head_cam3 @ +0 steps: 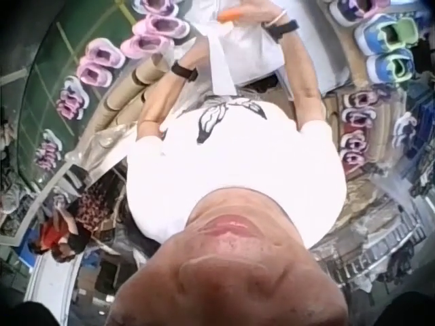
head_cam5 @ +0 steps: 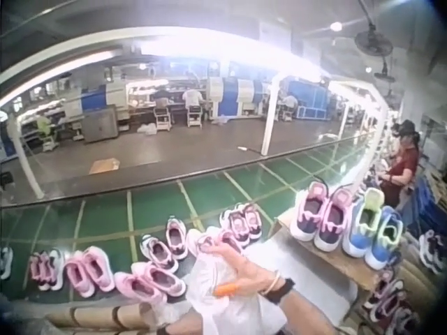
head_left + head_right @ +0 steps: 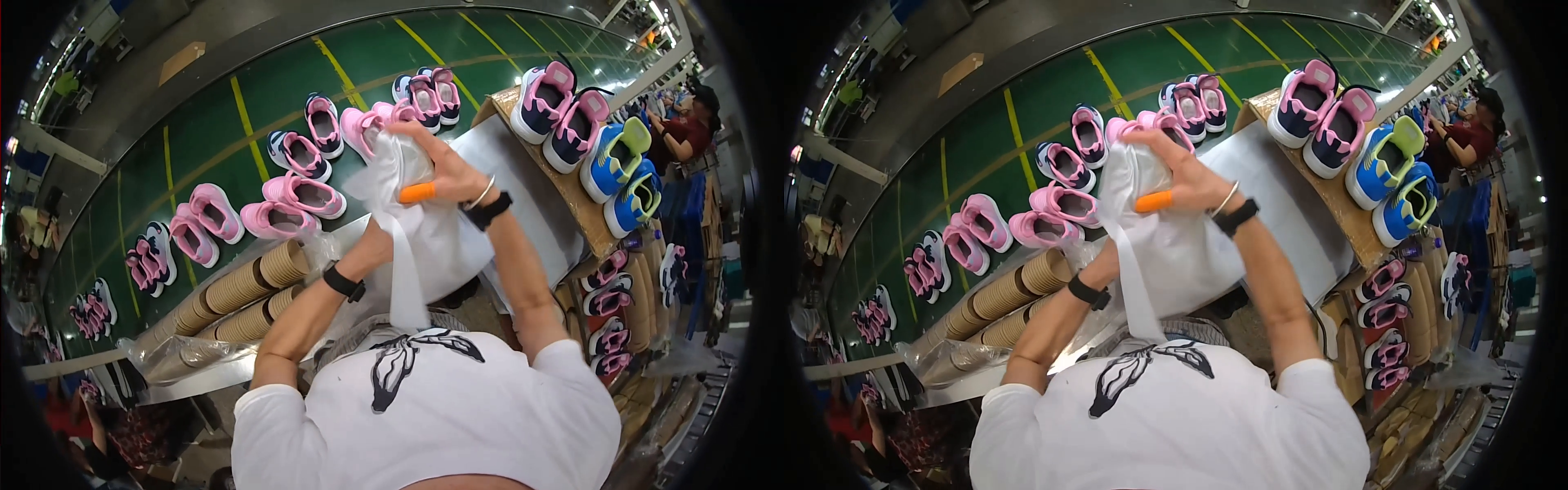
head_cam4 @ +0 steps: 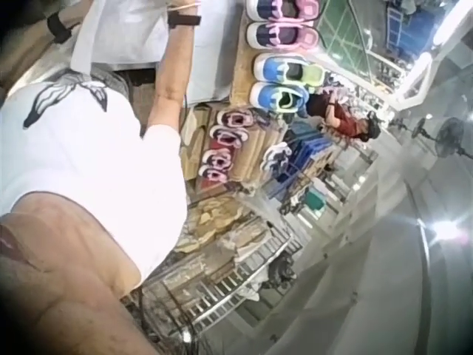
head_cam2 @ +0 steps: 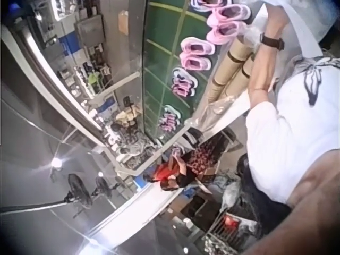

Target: The recorder is at a conveyor belt in a shoe factory, picking up individual shoes, inserting a plastic tissue wrap into them, and placing them back on the belt.

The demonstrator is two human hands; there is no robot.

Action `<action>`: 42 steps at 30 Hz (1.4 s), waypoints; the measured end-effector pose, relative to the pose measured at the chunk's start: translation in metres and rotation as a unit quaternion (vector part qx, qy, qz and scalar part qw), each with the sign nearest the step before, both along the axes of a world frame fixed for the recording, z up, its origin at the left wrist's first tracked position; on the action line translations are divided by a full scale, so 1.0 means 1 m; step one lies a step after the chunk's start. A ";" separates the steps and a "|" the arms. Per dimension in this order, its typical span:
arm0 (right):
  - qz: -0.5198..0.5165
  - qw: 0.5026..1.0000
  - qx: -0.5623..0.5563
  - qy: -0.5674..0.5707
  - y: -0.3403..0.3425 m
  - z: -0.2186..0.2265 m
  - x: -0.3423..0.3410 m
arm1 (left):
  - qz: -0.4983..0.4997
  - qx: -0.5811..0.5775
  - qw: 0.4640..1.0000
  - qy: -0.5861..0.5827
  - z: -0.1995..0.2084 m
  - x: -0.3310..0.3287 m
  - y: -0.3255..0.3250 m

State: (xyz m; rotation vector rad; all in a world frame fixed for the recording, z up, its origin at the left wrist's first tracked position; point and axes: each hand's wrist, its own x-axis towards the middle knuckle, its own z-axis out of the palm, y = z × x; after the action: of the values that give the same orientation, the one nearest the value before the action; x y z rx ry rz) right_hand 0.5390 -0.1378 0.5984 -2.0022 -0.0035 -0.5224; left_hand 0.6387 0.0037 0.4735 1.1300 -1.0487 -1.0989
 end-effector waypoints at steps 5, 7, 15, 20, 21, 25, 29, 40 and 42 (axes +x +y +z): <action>-0.188 0.920 -0.340 -0.043 -0.020 0.028 0.013 | -0.312 0.123 0.898 0.286 0.031 -0.019 0.023; -0.259 0.909 -0.294 -0.141 0.009 0.028 0.017 | -0.261 0.049 0.927 0.266 0.045 -0.041 0.017; -0.310 0.922 -0.069 -0.222 0.048 0.009 0.000 | 0.048 -0.045 0.892 0.448 0.073 0.020 -0.038; -0.239 0.933 -0.245 -0.113 0.008 0.001 0.004 | -0.022 -0.062 0.993 0.103 0.084 0.013 -0.033; -0.295 0.935 -0.188 -0.057 0.004 -0.002 0.009 | -0.004 0.035 0.984 0.177 0.083 0.008 -0.031; -0.264 0.962 0.071 0.001 -0.008 -0.023 0.023 | 0.103 0.014 0.994 0.028 0.066 0.003 -0.041; -0.211 0.965 -0.135 0.082 -0.019 -0.041 0.020 | 0.154 -0.046 0.935 0.316 0.037 0.025 -0.071; -0.244 0.729 -0.465 0.439 -0.126 -0.078 0.050 | 0.299 -0.055 0.819 -0.487 -0.032 0.106 -0.225; -0.200 0.703 -0.492 0.473 -0.138 -0.097 0.081 | 0.259 0.001 0.822 -0.507 -0.048 0.114 -0.241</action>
State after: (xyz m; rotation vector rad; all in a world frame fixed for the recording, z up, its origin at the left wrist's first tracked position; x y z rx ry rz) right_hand 0.6199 -0.2758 0.5013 -3.1380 1.0049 0.4671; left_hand 0.7530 -0.2375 0.4253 1.9310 -1.3838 0.0235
